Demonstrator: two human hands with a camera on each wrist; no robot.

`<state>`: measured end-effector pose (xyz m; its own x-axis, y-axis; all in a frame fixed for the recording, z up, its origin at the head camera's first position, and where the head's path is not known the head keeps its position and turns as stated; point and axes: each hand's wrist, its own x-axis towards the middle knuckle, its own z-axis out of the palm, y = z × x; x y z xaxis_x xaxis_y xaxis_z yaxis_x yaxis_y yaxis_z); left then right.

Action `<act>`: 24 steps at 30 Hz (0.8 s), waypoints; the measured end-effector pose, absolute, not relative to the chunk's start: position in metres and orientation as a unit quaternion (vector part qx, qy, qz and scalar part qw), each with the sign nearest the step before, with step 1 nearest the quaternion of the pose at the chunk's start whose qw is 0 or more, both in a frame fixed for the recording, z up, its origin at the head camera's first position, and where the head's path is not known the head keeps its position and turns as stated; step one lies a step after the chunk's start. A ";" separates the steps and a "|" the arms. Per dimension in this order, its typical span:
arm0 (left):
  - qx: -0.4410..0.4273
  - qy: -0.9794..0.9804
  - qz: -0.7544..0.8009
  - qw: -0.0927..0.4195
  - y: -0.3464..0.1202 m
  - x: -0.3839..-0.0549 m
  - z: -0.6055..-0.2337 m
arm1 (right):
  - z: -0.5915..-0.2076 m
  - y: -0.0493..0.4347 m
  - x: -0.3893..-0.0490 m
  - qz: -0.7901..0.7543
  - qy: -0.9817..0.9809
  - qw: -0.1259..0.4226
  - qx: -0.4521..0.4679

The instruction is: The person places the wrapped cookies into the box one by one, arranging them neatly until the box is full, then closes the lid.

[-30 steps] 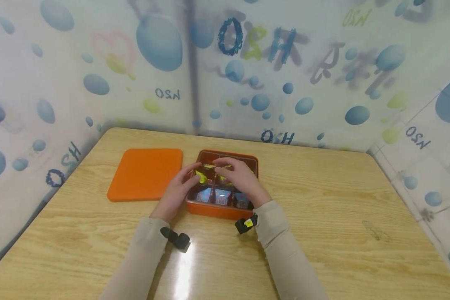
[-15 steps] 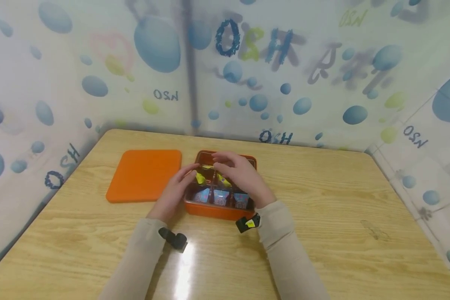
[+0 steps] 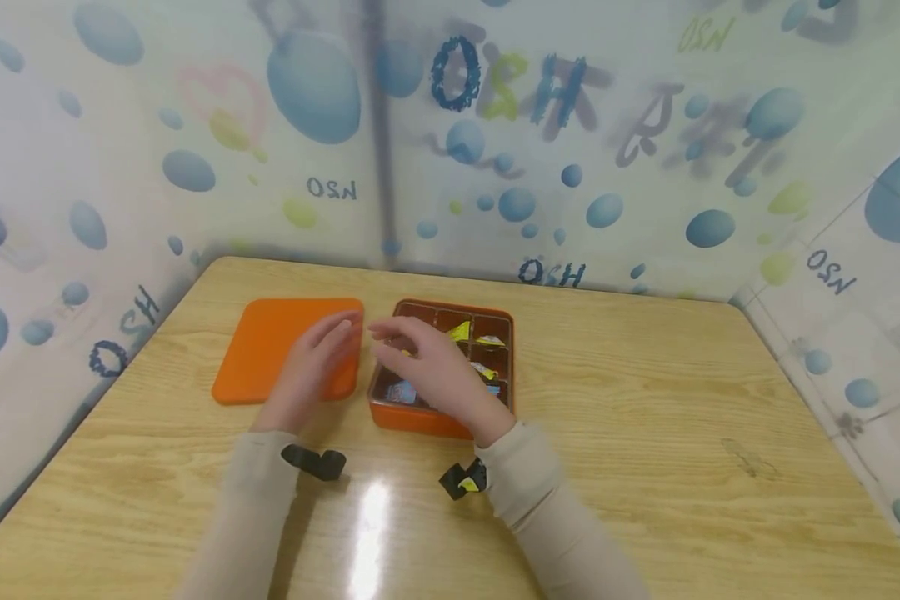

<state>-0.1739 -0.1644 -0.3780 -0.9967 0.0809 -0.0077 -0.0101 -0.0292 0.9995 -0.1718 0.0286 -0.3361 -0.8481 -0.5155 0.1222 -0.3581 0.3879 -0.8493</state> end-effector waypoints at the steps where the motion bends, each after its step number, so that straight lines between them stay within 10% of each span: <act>1: 0.031 0.695 0.718 0.026 -0.168 -0.173 -0.376 | -0.338 0.025 -0.170 -0.482 0.830 0.079 -0.268; 24: -0.215 0.769 0.573 -0.182 -0.245 -0.169 -0.391 | -0.376 -0.028 -0.131 -0.496 0.810 0.130 -0.286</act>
<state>-0.1691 -0.2452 -0.3914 -0.8410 -0.5400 0.0333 -0.1223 0.2498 0.9605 -0.1315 -0.0282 -0.3761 -0.8031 -0.5913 0.0733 -0.3336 0.3443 -0.8776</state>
